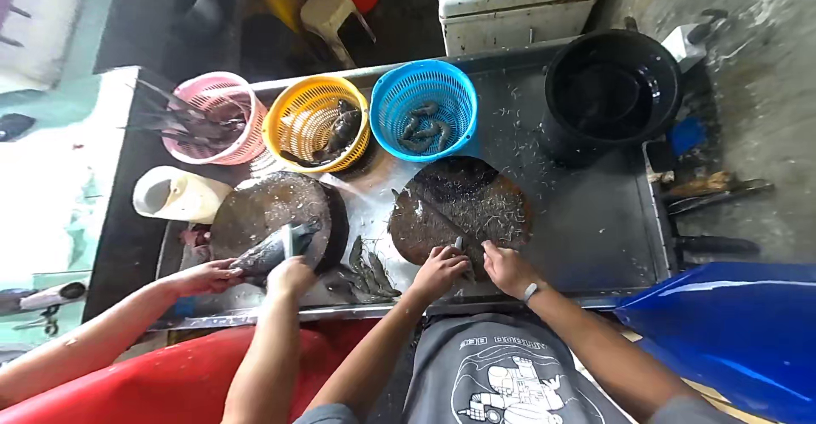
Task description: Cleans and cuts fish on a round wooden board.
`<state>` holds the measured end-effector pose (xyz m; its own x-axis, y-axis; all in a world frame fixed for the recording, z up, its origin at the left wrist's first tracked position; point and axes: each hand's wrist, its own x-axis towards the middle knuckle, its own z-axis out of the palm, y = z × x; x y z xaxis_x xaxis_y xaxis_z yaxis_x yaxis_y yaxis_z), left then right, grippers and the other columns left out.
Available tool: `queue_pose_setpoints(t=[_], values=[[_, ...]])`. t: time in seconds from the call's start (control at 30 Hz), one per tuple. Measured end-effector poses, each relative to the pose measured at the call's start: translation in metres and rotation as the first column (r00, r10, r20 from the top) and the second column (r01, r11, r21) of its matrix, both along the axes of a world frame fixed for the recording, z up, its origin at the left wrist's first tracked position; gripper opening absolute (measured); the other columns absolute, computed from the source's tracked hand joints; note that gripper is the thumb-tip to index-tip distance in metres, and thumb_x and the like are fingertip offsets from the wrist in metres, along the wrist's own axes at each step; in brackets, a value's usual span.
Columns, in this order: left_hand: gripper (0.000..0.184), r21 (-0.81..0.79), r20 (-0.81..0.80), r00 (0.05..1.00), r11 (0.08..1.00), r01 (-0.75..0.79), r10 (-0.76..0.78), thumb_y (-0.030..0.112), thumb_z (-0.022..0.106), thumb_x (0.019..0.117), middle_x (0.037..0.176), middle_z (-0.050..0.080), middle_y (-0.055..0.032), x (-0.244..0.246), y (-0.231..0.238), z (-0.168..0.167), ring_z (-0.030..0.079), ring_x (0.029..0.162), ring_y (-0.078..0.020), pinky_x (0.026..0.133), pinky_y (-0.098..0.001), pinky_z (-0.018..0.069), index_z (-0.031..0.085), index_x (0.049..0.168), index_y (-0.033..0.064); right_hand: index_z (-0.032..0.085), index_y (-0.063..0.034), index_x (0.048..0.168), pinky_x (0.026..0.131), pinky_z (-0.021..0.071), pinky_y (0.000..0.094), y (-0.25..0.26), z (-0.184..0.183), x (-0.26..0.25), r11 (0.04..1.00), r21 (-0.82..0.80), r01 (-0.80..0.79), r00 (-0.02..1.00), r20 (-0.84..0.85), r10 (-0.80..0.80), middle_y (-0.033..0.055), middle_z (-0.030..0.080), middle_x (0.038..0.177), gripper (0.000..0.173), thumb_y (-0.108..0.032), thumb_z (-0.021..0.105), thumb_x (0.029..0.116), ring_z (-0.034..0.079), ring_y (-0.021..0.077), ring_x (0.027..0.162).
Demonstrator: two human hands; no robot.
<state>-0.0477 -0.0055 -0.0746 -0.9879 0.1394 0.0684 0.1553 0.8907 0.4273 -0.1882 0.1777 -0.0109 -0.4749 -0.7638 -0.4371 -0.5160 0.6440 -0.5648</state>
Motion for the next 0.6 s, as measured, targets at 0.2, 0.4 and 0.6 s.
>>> queue_pose_setpoints(t=[0.2, 0.4, 0.6], values=[[0.028, -0.119, 0.042, 0.999, 0.993, -0.002, 0.007, 0.02, 0.047, 0.1061, 0.126, 0.07, 0.0004, 0.008, 0.0, 0.0, 0.062, 0.123, -0.0213, 0.109, -0.0502, 0.0436, 0.066, 0.126, 0.0206, 0.055, -0.0099, 0.144, 0.089, 0.0564, 0.0548, 0.021, -0.006, -0.002, 0.998, 0.042, 0.048, 0.992, 0.114, -0.053, 0.0203, 0.073, 0.103, 0.042, -0.025, 0.039, 0.1082, 0.072, 0.0361, 0.099], [0.04, 0.115, 0.26, 0.843, 0.852, -0.51, 0.47, 0.012, 0.046, 0.1057, 0.14, 0.059, -0.0195, -0.043, -0.023, 0.044, 0.053, 0.134, -0.0361, 0.113, -0.0585, 0.0389, 0.051, 0.145, 0.0057, 0.047, -0.016, 0.156, 0.102, 0.0558, 0.0475, 0.125, -0.009, 0.002, 0.955, -0.236, 0.179, 0.982, -0.022, -0.19, 0.014, 0.067, 0.135, 0.053, -0.023, 0.054, 0.1042, 0.069, 0.0262, 0.115], [0.051, 0.51, 0.277, 0.527, 0.341, -0.789, 0.804, 0.025, 0.05, 0.1074, 0.143, 0.057, -0.021, -0.144, -0.108, 0.084, 0.059, 0.129, -0.0316, 0.108, -0.0497, 0.0491, 0.039, 0.153, 0.0036, 0.059, -0.0298, 0.147, 0.064, 0.0606, 0.0501, 0.209, -0.054, 0.04, 0.985, -0.15, -0.091, 0.827, -0.561, -0.009, 0.017, 0.071, 0.104, 0.043, -0.034, 0.05, 0.1052, 0.072, 0.0341, 0.08]])
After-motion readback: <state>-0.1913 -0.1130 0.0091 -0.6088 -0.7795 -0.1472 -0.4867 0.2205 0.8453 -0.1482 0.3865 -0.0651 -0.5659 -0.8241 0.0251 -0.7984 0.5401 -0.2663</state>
